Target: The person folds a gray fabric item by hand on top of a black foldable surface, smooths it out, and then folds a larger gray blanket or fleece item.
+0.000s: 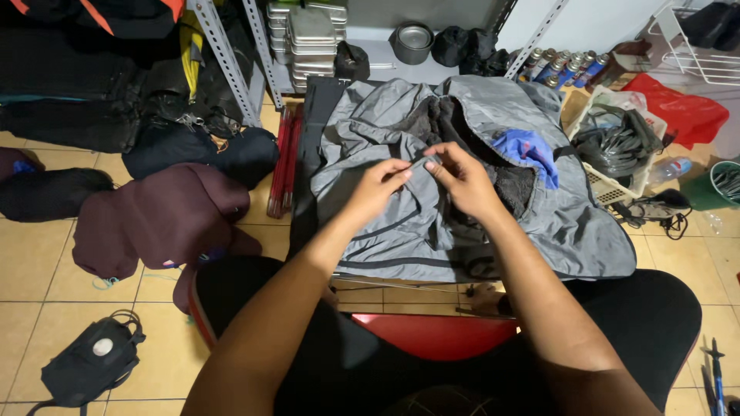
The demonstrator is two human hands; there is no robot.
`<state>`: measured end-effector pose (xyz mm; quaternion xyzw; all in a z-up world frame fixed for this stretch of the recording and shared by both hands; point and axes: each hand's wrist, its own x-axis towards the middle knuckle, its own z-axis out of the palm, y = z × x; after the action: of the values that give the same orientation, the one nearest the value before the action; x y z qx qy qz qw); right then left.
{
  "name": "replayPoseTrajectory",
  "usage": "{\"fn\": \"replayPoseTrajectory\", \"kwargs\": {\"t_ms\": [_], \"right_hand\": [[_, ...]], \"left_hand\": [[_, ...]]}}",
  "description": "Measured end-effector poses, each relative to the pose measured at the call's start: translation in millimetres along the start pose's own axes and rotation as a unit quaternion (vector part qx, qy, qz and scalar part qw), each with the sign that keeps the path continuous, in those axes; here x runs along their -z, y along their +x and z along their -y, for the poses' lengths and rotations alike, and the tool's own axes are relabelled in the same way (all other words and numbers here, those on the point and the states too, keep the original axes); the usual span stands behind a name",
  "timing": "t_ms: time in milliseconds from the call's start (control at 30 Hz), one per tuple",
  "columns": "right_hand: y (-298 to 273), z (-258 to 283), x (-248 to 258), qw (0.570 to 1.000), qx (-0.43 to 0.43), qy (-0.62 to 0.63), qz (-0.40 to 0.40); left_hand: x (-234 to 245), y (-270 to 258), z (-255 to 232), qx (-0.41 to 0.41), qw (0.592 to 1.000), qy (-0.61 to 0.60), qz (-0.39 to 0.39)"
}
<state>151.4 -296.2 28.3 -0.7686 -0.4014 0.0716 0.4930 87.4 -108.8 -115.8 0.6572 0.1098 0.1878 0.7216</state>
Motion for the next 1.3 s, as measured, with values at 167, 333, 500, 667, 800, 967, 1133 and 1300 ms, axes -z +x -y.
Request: {"fn": "replayPoseTrajectory", "kwargs": {"t_ms": [167, 333, 500, 667, 800, 967, 1133, 1300], "right_hand": [[-0.5, 1.7, 1.8, 0.991, 0.085, -0.098, -0.008], [-4.8, 15.5, -1.7, 0.975, 0.165, -0.141, -0.049], [-5.5, 29.1, -16.7, 0.976, 0.179, -0.105, -0.067], [-10.6, 18.2, -29.0, 0.994, 0.074, 0.023, -0.083], [-10.1, -7.1, -42.4, 0.979, -0.066, 0.163, -0.108], [-14.3, 10.0, -49.7, 0.928, -0.217, 0.279, -0.120], [-17.1, 5.4, -50.8, 0.923, -0.213, 0.307, -0.098], [-20.3, 5.9, -48.6, 0.952, -0.151, 0.264, -0.028]], "left_hand": [[12.4, -17.0, -55.2, 0.032, 0.994, -0.098, 0.039], [13.0, -11.0, -41.2, 0.017, 0.998, -0.065, 0.021], [6.9, -8.3, -42.9, 0.009, 1.000, 0.013, -0.020], [9.9, -20.8, -59.5, 0.064, 0.991, -0.117, -0.005], [13.1, -28.7, -70.8, 0.075, 0.987, -0.139, 0.025], [7.8, -22.2, -56.9, 0.037, 0.992, -0.114, 0.044], [9.2, -5.9, -29.4, 0.048, 0.997, -0.058, -0.001], [6.9, -30.9, -72.3, 0.019, 0.990, 0.136, -0.020]]}}
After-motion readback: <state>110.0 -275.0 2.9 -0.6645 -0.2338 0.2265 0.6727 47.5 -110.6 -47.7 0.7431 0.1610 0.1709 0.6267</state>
